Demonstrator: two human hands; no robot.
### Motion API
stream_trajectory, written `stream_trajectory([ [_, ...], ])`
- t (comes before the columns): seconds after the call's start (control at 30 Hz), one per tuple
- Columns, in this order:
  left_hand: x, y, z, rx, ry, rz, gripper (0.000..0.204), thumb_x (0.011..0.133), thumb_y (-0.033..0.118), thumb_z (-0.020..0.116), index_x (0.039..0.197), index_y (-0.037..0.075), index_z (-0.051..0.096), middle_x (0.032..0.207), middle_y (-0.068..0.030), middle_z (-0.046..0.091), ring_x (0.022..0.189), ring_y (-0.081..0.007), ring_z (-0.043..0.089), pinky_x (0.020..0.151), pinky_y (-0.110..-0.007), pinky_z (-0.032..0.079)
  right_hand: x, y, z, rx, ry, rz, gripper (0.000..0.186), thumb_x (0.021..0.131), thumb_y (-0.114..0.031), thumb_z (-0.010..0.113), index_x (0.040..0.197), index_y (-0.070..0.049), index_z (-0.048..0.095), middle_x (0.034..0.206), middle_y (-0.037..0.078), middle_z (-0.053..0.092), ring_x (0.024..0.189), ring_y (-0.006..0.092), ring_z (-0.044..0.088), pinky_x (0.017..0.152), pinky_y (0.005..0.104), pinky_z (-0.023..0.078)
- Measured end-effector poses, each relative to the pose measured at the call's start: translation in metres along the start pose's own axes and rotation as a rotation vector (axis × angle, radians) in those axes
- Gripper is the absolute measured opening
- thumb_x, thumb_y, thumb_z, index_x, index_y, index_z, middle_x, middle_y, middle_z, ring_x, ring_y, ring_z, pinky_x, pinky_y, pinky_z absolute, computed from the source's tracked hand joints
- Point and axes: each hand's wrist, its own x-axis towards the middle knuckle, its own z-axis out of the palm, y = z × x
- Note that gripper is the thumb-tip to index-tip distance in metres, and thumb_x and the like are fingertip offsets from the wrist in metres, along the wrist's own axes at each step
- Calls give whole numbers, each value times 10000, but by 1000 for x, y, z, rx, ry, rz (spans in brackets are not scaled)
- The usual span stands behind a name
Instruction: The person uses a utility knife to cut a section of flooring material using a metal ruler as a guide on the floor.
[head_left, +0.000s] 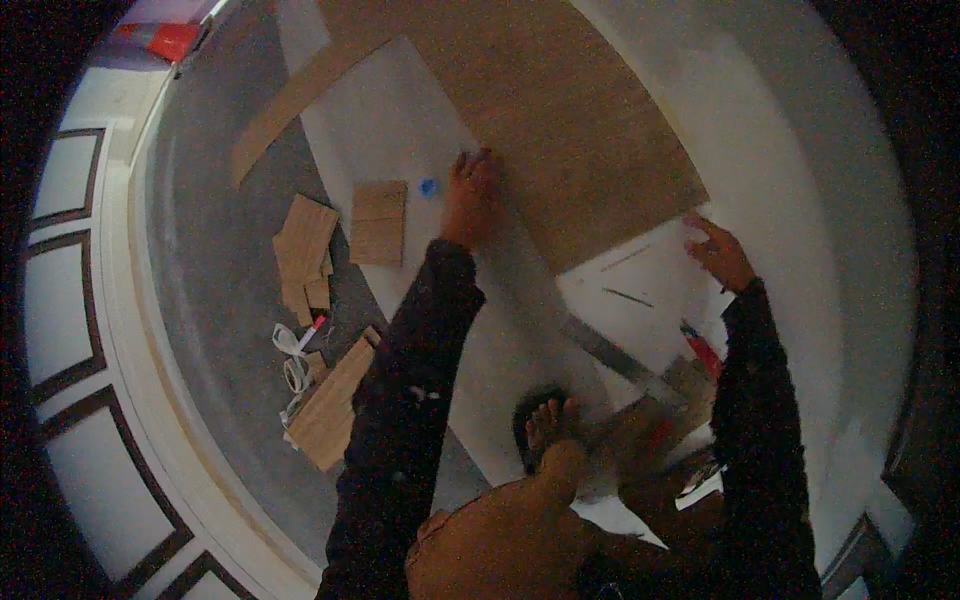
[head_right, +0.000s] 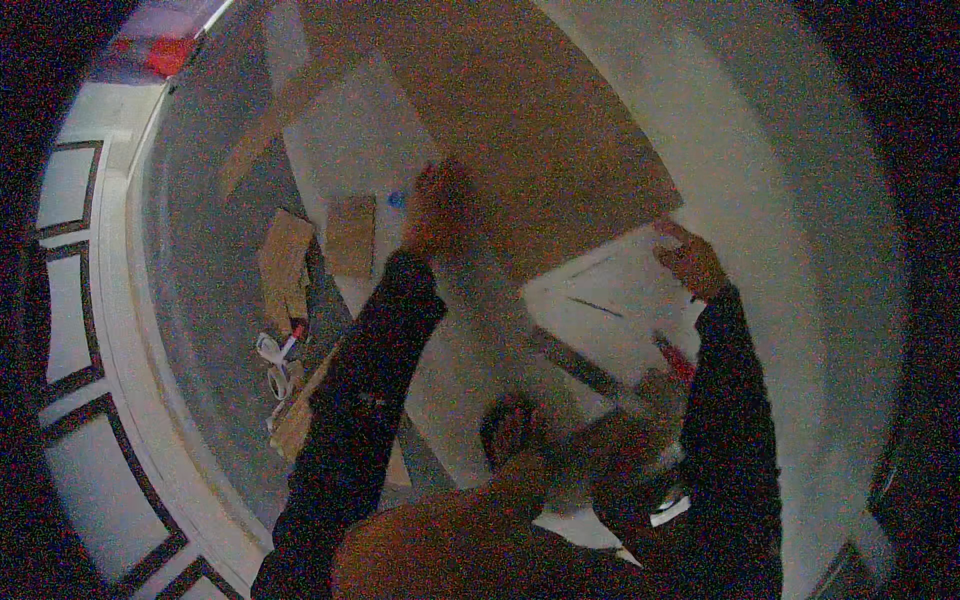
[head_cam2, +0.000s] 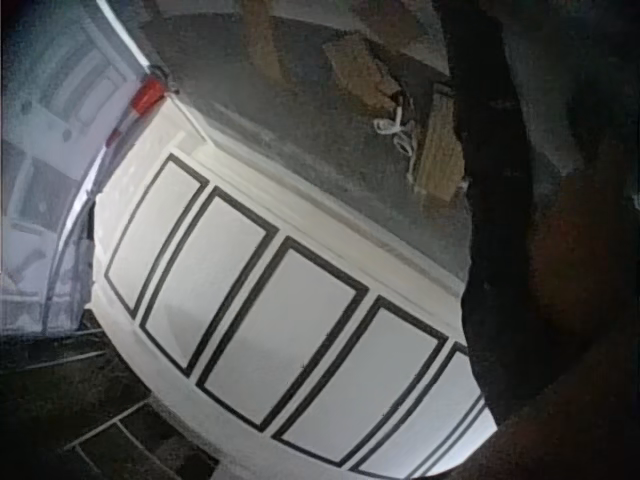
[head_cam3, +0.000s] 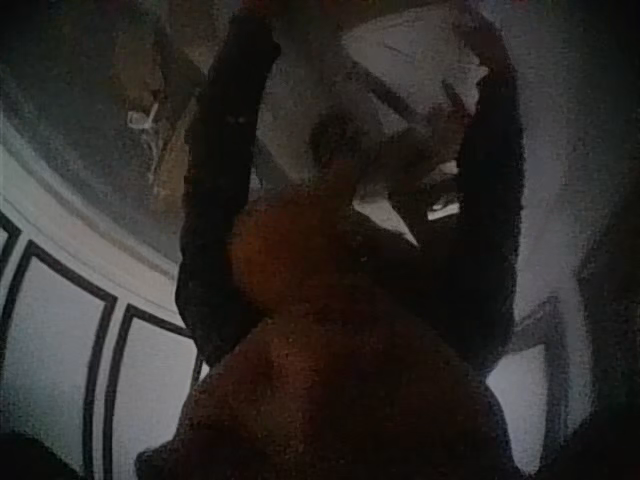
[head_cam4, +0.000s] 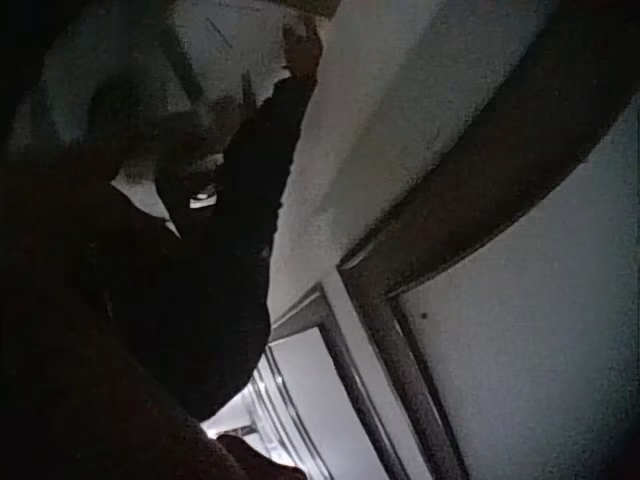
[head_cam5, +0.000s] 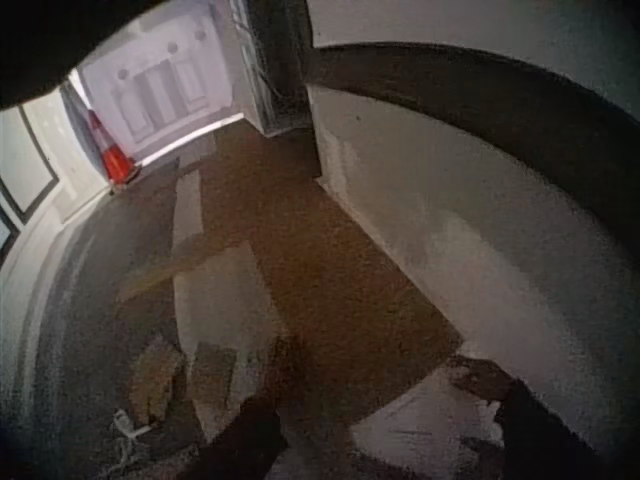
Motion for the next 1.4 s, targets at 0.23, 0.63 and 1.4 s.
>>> stream_trajectory([
  [0.23,-21,-21,-41,-191,-5,-19,427,904,141,633,1307,6,591,1432,-244,523,1323,-428,488,1189,-496,336,3,27,11,-99,153,-362,524,932,-152,701,1429,-80,552,1448,149,585,842,196,678,807,356,570],
  [0.63,-139,108,-24,-4,-80,-326,589,866,231,719,1417,121,545,1609,-159,330,1488,-463,253,1231,-589,184,-14,-25,23,-17,71,-76,433,935,-140,645,1353,-44,590,1366,191,632,1118,376,680,972,416,540],
  [1.4,-62,81,-12,-151,206,-544,649,846,87,645,1464,69,446,1549,-195,396,1466,-461,286,1228,-566,189,76,-125,190,-668,304,-685,505,987,-348,597,1483,-285,525,1647,61,319,1499,374,270,1196,594,240],
])
